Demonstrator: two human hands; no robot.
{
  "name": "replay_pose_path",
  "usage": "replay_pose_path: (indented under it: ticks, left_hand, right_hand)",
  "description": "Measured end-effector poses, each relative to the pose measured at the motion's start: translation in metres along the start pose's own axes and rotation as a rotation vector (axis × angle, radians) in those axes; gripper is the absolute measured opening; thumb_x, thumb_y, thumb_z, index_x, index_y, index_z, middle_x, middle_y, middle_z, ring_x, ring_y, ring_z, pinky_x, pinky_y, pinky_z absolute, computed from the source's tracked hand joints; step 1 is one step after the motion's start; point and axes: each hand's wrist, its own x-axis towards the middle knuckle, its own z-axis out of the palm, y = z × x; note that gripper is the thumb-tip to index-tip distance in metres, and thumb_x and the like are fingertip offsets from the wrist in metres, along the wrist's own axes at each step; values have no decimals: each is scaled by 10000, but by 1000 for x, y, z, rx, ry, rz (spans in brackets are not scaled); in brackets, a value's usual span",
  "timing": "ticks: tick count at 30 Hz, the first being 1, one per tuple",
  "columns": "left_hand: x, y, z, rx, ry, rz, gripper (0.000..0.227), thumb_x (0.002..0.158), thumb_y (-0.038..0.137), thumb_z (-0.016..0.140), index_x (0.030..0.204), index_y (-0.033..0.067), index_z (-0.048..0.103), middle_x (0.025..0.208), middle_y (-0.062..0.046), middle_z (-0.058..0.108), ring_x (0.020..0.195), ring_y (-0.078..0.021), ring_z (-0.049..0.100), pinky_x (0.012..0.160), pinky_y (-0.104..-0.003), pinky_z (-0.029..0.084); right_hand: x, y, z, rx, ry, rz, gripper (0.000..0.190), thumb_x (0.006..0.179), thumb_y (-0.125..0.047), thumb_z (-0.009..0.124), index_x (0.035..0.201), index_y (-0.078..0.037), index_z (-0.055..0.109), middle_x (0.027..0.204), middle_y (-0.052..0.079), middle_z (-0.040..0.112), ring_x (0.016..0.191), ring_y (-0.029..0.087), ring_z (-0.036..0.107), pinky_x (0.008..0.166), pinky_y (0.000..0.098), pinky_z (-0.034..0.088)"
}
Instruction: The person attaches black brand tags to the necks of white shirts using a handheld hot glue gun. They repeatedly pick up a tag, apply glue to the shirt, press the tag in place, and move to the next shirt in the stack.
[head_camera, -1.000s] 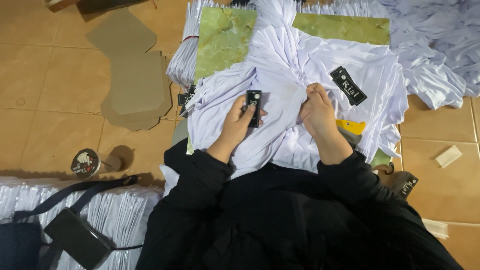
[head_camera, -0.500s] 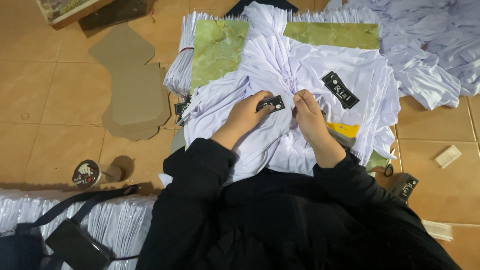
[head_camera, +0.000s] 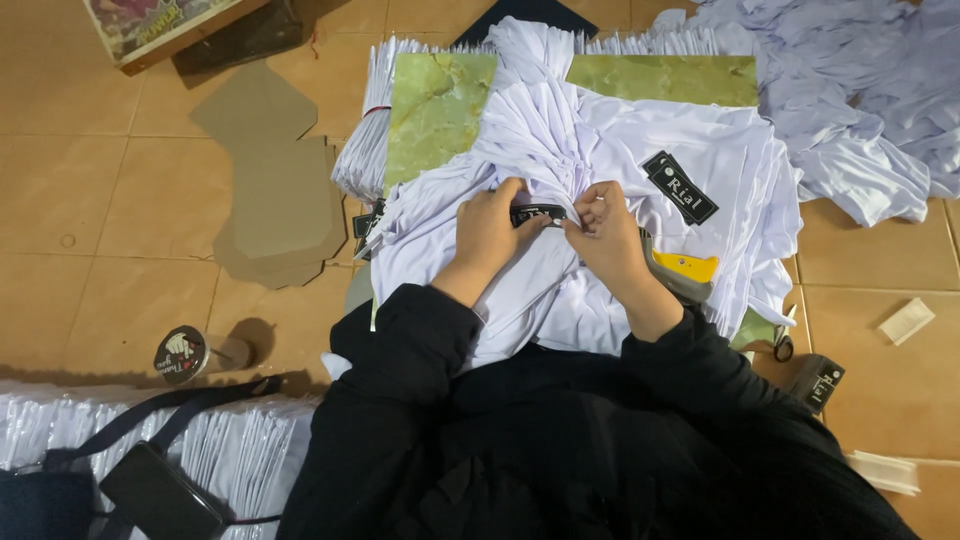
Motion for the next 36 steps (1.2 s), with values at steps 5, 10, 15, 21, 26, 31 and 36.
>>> replay_pose_path:
  ticks: [5, 10, 15, 21, 26, 31, 36]
  left_hand:
    - [-1, 12, -15, 53, 131, 269, 830, 809, 399, 851, 1509, 356, 408, 1544, -138, 369, 1418, -439, 355, 1123, -624, 317]
    - [16, 30, -31, 247, -142, 545, 636, 959, 175, 683, 1515, 357, 435, 1423, -29, 640, 1480, -230, 393, 1185, -643, 34]
    - [33, 23, -20, 256, -194, 418, 233, 845, 402, 780, 1007, 236, 749, 1058, 9, 719, 1168, -204, 576, 1158, -710, -12]
    - [25, 23, -24, 113, -105, 458, 191, 982, 345, 607, 1072, 262, 753, 1130, 34, 739, 1250, -194, 569, 1146, -737, -54]
    - [29, -3, 11, -41, 3, 595, 231, 1030, 398, 562, 1087, 217, 692, 1017, -39, 745, 1131, -225, 640, 1064, -607, 249]
    - [16, -8, 11, -156, -129, 459, 317, 929, 418, 693, 1182, 230, 656, 1023, -52, 703, 1034, -300, 683, 928, -467, 519]
    - [10, -3, 20, -277, -122, 262, 142, 930, 279, 682, 968, 145, 712, 873, -91, 705, 933, -323, 689, 865, -434, 547]
  right_hand:
    - [-4, -8, -3, -119, 26, -48, 376, 906, -58, 740, 1156, -87, 461, 915, 117, 749, 752, 182, 699, 700, 313, 572]
    - [-6, -7, 2, -246, 75, -86, 329, 871, -89, 770, 1100, -83, 534, 914, 120, 737, 787, 232, 715, 718, 365, 570]
    - [-7, -11, -1, -239, 106, -4, 360, 829, -163, 810, 1049, -122, 528, 893, 44, 734, 810, 180, 704, 774, 332, 571]
    - [-6, -7, 0, -272, 78, -32, 345, 822, -138, 792, 1036, -120, 522, 857, 76, 716, 787, 211, 711, 734, 343, 566]
    - [-1, 5, 0, -221, 77, -1, 361, 812, -152, 783, 1052, -137, 514, 848, 56, 701, 773, 176, 682, 738, 301, 555]
    - [-4, 1, -2, -243, 83, 14, 363, 776, -113, 772, 1034, -128, 517, 863, 64, 711, 809, 178, 697, 768, 296, 567]
    - [-5, -10, -6, -122, 65, 78, 321, 805, -95, 759, 1035, -107, 534, 871, 83, 707, 818, 147, 686, 782, 292, 581]
